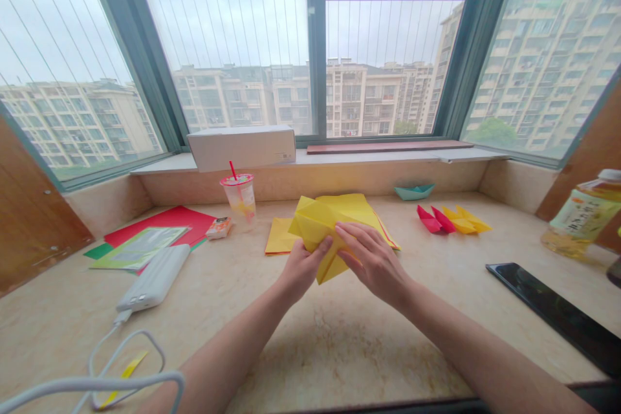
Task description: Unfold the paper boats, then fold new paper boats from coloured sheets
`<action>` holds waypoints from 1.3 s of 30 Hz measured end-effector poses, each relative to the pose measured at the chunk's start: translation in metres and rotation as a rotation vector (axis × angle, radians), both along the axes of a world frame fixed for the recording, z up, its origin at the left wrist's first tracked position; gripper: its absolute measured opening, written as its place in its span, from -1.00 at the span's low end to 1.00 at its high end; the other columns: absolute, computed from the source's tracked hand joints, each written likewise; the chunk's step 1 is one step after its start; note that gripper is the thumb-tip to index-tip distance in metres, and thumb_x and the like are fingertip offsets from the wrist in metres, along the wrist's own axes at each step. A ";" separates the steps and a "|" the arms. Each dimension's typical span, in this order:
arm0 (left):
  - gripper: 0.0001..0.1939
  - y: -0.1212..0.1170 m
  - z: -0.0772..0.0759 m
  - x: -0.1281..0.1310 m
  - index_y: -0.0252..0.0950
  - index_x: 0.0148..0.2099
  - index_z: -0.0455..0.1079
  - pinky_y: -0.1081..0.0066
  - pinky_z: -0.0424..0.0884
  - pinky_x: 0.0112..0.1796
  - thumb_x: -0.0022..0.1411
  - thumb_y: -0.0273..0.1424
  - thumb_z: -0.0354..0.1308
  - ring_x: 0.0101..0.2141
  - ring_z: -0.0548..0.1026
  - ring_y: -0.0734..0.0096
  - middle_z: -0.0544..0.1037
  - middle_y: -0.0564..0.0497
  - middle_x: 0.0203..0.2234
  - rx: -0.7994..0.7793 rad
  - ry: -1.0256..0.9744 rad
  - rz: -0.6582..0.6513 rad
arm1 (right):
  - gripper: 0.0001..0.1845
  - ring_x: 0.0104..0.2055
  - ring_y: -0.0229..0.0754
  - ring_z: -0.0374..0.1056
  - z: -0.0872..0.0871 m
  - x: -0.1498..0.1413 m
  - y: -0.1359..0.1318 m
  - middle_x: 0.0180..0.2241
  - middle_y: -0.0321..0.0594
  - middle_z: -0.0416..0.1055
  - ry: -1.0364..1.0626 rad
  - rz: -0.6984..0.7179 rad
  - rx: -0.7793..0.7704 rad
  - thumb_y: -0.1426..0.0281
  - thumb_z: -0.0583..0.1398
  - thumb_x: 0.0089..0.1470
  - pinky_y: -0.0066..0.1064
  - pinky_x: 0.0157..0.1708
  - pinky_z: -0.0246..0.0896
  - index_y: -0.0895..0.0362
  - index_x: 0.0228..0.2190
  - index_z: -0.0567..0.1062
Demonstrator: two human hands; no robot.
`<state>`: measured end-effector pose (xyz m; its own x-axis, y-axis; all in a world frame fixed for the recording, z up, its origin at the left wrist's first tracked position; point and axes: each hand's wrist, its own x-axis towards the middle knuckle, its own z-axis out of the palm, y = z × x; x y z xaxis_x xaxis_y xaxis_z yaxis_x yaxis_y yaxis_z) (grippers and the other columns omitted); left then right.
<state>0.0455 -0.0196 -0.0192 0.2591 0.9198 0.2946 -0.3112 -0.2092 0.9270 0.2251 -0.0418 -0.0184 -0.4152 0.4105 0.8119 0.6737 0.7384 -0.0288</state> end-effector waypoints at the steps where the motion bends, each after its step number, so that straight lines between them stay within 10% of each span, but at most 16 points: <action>1: -0.61 -0.001 0.001 0.000 -0.35 -0.07 0.53 0.30 0.45 -0.09 0.12 -0.21 0.33 -0.10 0.55 0.12 0.61 -0.15 -0.13 -0.001 0.021 0.014 | -0.36 0.21 0.00 0.24 -0.001 0.000 0.000 0.17 -0.02 0.32 0.018 -0.008 -0.016 0.46 0.12 0.25 -0.05 0.16 0.23 0.06 0.30 0.09; 11: -0.61 -0.003 0.001 -0.003 -0.37 -0.28 0.52 0.38 0.45 -0.31 0.00 -0.14 0.38 -0.38 0.52 0.30 0.60 -0.05 -0.39 0.086 0.164 0.041 | -0.61 -0.04 -0.04 0.47 -0.011 0.000 0.003 -0.05 -0.12 0.52 0.174 0.091 -0.264 0.34 0.17 0.22 -0.19 -0.07 0.42 0.04 0.08 0.35; 23: -0.54 0.005 -0.001 -0.001 -0.25 0.04 0.47 0.07 0.22 0.16 0.06 -0.32 0.38 0.06 0.45 0.07 0.59 -0.15 -0.10 0.131 0.159 -0.177 | -0.88 -0.10 -0.07 0.46 -0.005 0.015 0.008 -0.16 -0.20 0.57 0.321 -0.085 0.016 0.48 0.18 0.20 -0.16 -0.09 0.32 0.02 -0.29 0.50; 26: -0.52 -0.003 -0.004 0.004 -0.22 0.03 0.48 0.08 0.23 0.16 0.02 -0.34 0.41 0.10 0.41 0.04 0.57 -0.14 -0.06 0.105 0.073 -0.303 | -0.84 -0.06 -0.07 0.44 -0.001 0.011 0.004 -0.11 -0.22 0.56 0.148 -0.030 0.051 0.49 0.18 0.19 -0.13 -0.07 0.29 0.00 -0.26 0.52; 33: -0.62 -0.003 0.000 0.005 -0.26 0.04 0.44 0.12 0.34 0.11 0.19 -0.27 0.27 0.10 0.42 0.10 0.55 -0.12 -0.01 -0.130 -0.226 -0.119 | -0.69 0.16 -0.05 0.29 0.000 0.001 0.002 0.13 -0.15 0.39 -0.049 0.075 0.017 0.48 0.13 0.23 -0.07 0.12 0.21 -0.01 -0.03 0.49; 39: -0.63 0.006 0.005 -0.002 -0.29 0.00 0.44 0.19 0.39 0.09 0.16 -0.31 0.32 -0.05 0.54 0.25 0.59 -0.08 -0.09 -0.237 -0.338 -0.049 | -0.67 0.17 0.05 0.27 -0.003 0.011 0.013 0.13 -0.03 0.36 0.303 -0.110 -0.122 0.35 0.17 0.21 0.05 0.14 0.16 0.04 0.02 0.45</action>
